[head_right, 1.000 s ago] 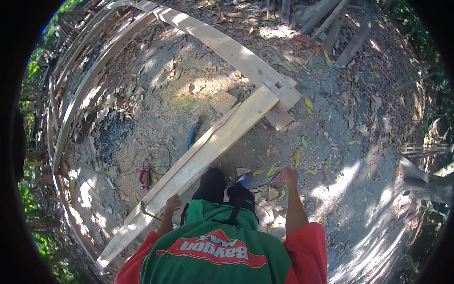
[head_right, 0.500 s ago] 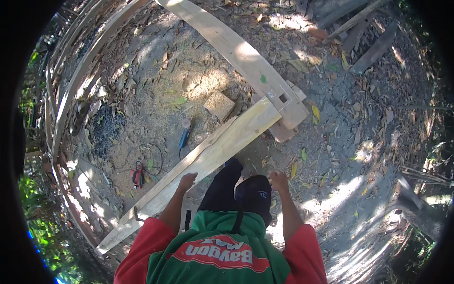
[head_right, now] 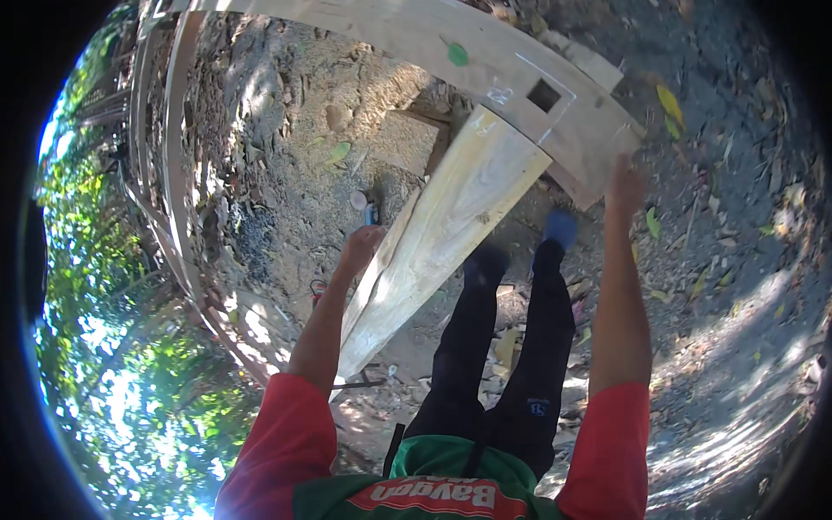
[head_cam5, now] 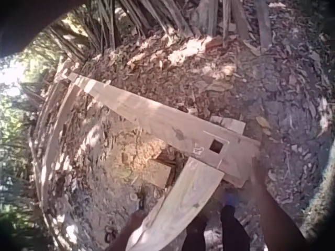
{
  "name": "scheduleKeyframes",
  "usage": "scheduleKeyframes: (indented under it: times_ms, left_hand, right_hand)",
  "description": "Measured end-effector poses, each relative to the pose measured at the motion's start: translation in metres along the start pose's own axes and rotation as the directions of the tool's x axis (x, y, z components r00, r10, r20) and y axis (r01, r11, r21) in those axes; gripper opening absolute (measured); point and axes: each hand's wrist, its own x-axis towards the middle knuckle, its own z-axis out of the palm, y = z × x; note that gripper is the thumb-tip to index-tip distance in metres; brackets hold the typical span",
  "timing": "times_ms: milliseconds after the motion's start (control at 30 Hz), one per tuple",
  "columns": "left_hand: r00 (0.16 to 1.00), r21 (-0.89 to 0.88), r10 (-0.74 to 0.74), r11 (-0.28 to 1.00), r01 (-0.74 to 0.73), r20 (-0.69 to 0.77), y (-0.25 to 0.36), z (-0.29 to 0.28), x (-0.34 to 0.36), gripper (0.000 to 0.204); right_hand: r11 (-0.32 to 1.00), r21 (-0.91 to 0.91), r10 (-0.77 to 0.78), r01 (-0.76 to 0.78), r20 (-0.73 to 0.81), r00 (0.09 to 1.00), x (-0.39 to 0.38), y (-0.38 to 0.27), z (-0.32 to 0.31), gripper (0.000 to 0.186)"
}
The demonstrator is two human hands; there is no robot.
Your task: The person saws a piece of lumber and applies a liquid adhesive to it.
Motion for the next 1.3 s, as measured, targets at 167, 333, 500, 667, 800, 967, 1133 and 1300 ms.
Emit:
scheduleKeyframes:
  times_ms: [167, 333, 500, 667, 800, 967, 1133, 1300]
  left_hand:
    - [0.994, 0.128, 0.098, 0.987, -0.102, 0.037, 0.023, 0.007, 0.057, 0.038]
    - [0.993, 0.088, 0.020, 0.996, -0.030, 0.120, 0.053, 0.019, 0.090, 0.047]
    - [0.969, 0.163, -0.039, 0.987, -0.002, 0.244, 0.077, 0.029, 0.097, 0.053]
    - [0.964, 0.120, -0.094, 0.991, 0.066, 0.248, 0.079, 0.025, 0.104, 0.053]
    - [0.961, 0.044, -0.092, 0.996, 0.083, 0.262, 0.074, 0.023, 0.106, 0.048]
    - [0.965, 0.024, -0.097, 0.995, 0.094, 0.246, 0.071, 0.023, 0.109, 0.048]
    - [0.968, 0.049, -0.091, 0.995, 0.082, 0.232, 0.069, 0.029, 0.112, 0.051]
    - [0.967, 0.067, -0.083, 0.995, 0.069, 0.242, 0.064, 0.023, 0.114, 0.054]
  right_hand:
    - [0.968, 0.216, 0.142, -0.124, -0.068, 0.988, -0.001, -0.047, 0.028, 0.086]
    - [0.930, 0.342, 0.174, -0.131, -0.100, 0.980, -0.003, -0.048, 0.029, 0.079]
    - [0.938, 0.341, 0.125, -0.055, -0.186, 0.975, -0.002, -0.043, 0.028, 0.079]
    - [0.938, 0.330, 0.153, -0.107, -0.119, 0.981, 0.001, -0.034, 0.031, 0.081]
    - [0.864, 0.502, 0.100, -0.034, -0.107, 0.989, -0.010, -0.048, 0.026, 0.047]
    - [0.851, 0.519, -0.009, 0.075, -0.130, 0.992, -0.010, -0.047, 0.026, 0.048]
    - [0.923, 0.385, 0.122, -0.005, -0.279, 0.952, -0.004, -0.033, 0.041, 0.055]
    - [0.898, 0.416, 0.190, -0.146, -0.066, 0.980, -0.008, -0.045, 0.030, 0.060]
